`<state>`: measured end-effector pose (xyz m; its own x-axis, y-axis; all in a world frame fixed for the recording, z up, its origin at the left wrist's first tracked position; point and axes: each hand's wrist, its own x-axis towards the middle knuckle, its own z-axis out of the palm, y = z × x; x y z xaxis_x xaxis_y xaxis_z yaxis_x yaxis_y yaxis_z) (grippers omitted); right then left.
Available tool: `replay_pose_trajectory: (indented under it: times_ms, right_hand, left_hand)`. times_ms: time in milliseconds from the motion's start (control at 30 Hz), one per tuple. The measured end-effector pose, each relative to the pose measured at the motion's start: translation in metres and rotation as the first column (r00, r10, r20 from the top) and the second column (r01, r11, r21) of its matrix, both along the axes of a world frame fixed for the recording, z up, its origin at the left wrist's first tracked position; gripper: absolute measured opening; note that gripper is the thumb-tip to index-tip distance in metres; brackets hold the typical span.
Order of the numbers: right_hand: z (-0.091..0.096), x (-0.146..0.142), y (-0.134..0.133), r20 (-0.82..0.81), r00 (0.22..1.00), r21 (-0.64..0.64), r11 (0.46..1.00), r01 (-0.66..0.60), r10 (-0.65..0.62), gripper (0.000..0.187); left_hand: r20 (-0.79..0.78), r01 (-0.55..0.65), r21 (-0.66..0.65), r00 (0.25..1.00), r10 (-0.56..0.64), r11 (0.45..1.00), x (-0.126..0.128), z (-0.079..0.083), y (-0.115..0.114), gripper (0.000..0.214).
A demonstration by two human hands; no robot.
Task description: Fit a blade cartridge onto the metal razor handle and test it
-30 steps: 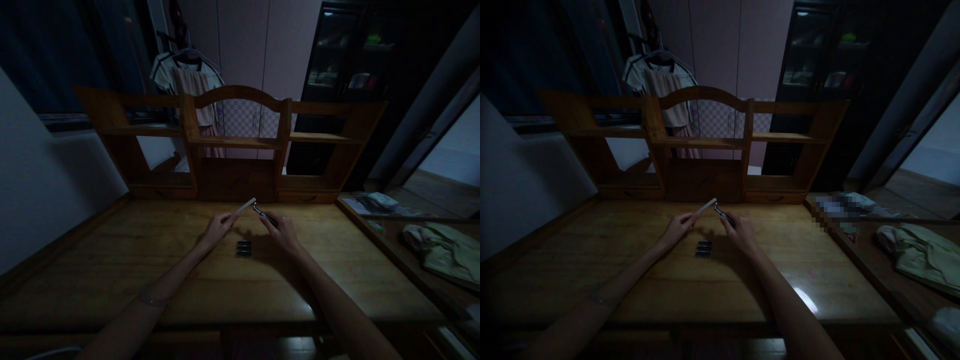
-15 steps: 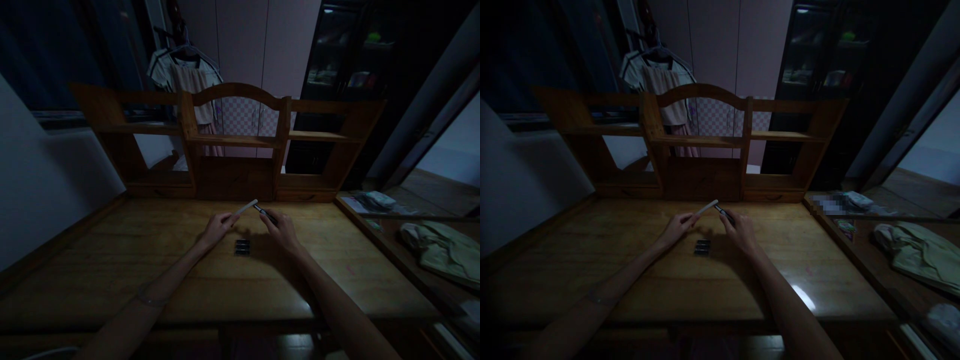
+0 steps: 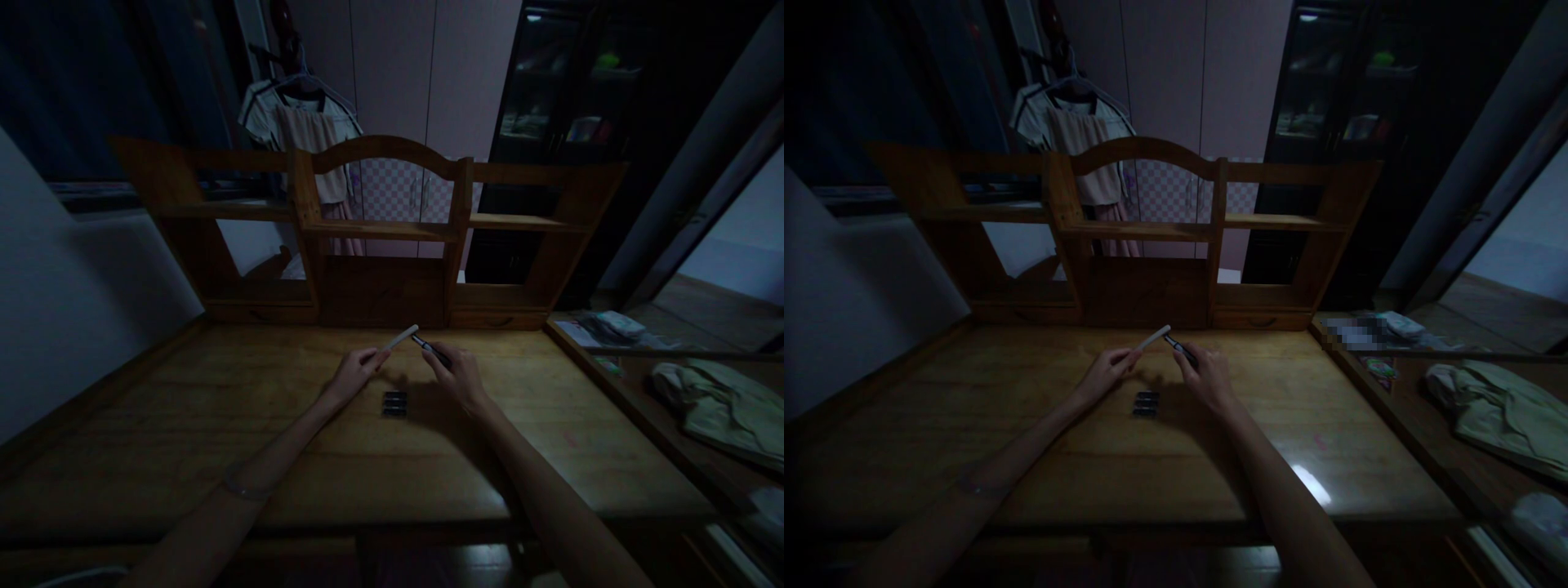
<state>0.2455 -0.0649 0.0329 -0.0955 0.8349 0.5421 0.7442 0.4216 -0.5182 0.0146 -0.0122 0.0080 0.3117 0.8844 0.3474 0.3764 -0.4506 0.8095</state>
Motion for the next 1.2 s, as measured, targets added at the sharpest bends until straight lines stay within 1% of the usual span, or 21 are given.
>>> replay_pose_trajectory:
  times_ms: [100,167,200,300,367,433,567,667,800,900,1067,1200]
  right_hand:
    - [-0.001,-0.001,-0.001,0.004,1.000,-0.004,1.000,-0.019,0.019,0.033]
    - [-0.001,-0.001,-0.001,0.012,1.000,-0.004,1.000,-0.027,0.027,0.033]
    - [-0.001,0.000,-0.001,0.016,1.000,-0.004,1.000,-0.026,0.026,0.033]
    - [-0.001,0.000,0.000,0.017,1.000,0.003,1.000,-0.016,0.016,0.032]
    - [-0.001,0.001,0.000,0.015,1.000,0.004,1.000,-0.015,0.014,0.032]
    - [-0.001,0.000,0.000,0.022,0.999,-0.003,1.000,-0.026,0.026,0.031]
    - [0.000,-0.001,-0.002,0.028,0.999,-0.005,0.999,-0.040,0.040,0.031]
    - [0.000,-0.001,-0.002,0.021,0.999,0.002,1.000,-0.029,0.029,0.032]
    - [0.000,0.000,-0.001,0.027,1.000,0.011,1.000,-0.002,0.002,0.031]
    - [-0.001,0.000,-0.001,0.035,0.999,0.016,1.000,-0.004,0.003,0.030]
    - [-0.003,0.001,0.000,0.002,1.000,0.013,1.000,-0.018,0.018,0.031]
    - [-0.004,0.002,0.002,0.008,1.000,0.010,1.000,-0.008,0.008,0.031]
  left_hand:
    - [0.021,-0.096,-0.024,0.995,0.096,0.995,-0.003,-0.003,0.004,0.045]
    - [0.032,-0.116,-0.036,0.993,0.118,0.993,-0.005,-0.004,0.006,0.046]
    - [0.036,-0.104,-0.034,0.994,0.106,0.994,-0.006,-0.003,0.006,0.046]
    - [0.016,-0.008,-0.017,1.000,0.009,1.000,-0.004,-0.001,0.003,0.045]
    - [-0.006,0.022,-0.022,1.000,-0.022,1.000,-0.001,-0.001,0.001,0.045]
    - [-0.019,-0.005,-0.020,1.000,0.004,1.000,0.000,-0.002,0.001,0.045]
    - [-0.011,-0.099,0.004,0.995,0.099,0.995,-0.003,-0.003,0.001,0.044]
    - [-0.002,-0.086,0.009,0.996,0.086,0.996,-0.003,-0.001,-0.001,0.045]
    - [-0.049,-0.047,0.043,0.998,0.049,0.998,0.000,0.001,-0.005,0.045]
    - [-0.067,-0.068,0.043,0.995,0.070,0.997,0.001,0.000,-0.003,0.047]
    - [-0.039,-0.130,0.018,0.991,0.131,0.991,-0.005,-0.003,0.002,0.049]
    - [-0.005,-0.107,0.010,0.994,0.107,0.994,-0.005,-0.002,0.001,0.049]
